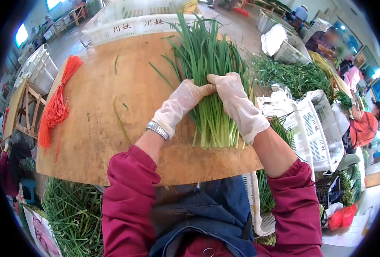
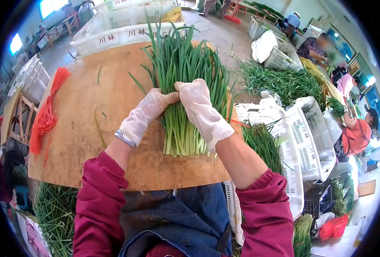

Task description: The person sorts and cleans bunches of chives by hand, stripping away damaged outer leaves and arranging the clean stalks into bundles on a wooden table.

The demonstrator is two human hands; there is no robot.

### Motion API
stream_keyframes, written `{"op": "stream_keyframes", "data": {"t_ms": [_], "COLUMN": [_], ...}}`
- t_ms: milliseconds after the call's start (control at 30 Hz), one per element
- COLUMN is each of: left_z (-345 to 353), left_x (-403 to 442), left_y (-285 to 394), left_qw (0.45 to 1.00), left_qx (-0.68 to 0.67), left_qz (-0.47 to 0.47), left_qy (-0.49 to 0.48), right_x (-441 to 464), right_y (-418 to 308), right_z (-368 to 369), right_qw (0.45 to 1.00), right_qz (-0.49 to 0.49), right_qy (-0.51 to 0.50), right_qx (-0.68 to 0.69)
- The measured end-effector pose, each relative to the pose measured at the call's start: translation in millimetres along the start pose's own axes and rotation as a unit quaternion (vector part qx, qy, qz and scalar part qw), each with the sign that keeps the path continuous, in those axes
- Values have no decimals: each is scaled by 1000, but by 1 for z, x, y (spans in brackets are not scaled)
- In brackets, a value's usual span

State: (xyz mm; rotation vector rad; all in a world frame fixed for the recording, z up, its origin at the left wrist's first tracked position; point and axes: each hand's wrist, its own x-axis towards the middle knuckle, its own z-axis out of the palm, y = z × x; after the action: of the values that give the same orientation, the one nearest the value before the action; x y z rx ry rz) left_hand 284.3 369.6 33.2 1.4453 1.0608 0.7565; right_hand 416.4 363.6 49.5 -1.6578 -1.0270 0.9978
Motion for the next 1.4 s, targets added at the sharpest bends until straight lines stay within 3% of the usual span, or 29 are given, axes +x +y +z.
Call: {"op": "stream_keyframes", "data": {"t_ms": [133, 233, 367, 433, 533, 567, 667, 800, 967, 1033, 1400], "left_z": [15, 14, 17, 17, -7, -8, -29, -62, -45, -29, -7], "left_x": [15, 13, 18, 21, 18, 13, -3, -3, -21, -21, -5], "left_y": [-31, -28, -39, -36, -21, -18, 19, -13, -51, -53, -58], "left_qw": [997, 999, 994, 993, 989, 988, 983, 964, 859, 823, 755], "left_qx": [-75, -48, -99, -108, -47, -98, 40, 244, 472, 518, 622], "left_qz": [28, 16, 34, 44, -119, -92, -153, -1, 130, 169, 169], "left_qy": [15, 16, 18, 13, -71, -80, -98, 107, 147, 163, 120], "right_x": [10, -6, -12, -17, -18, -18, -17, -18, -19, -21, -20], "right_y": [15, 10, 11, 11, 20, 24, 31, 34, 35, 34, 34], "right_z": [-7, -9, -16, -20, -21, -21, -17, -15, -11, -10, -7], "right_qw": [997, 967, 911, 907, 871, 861, 846, 839, 822, 818, 823], "right_qz": [-21, -133, -271, -303, -311, -300, -271, -272, -278, -274, -256], "right_qy": [15, 75, 65, 0, -45, -63, -76, -64, -60, -55, -60], "right_qx": [-68, -205, -303, -293, -376, -406, -452, -468, -494, -502, -503]}}
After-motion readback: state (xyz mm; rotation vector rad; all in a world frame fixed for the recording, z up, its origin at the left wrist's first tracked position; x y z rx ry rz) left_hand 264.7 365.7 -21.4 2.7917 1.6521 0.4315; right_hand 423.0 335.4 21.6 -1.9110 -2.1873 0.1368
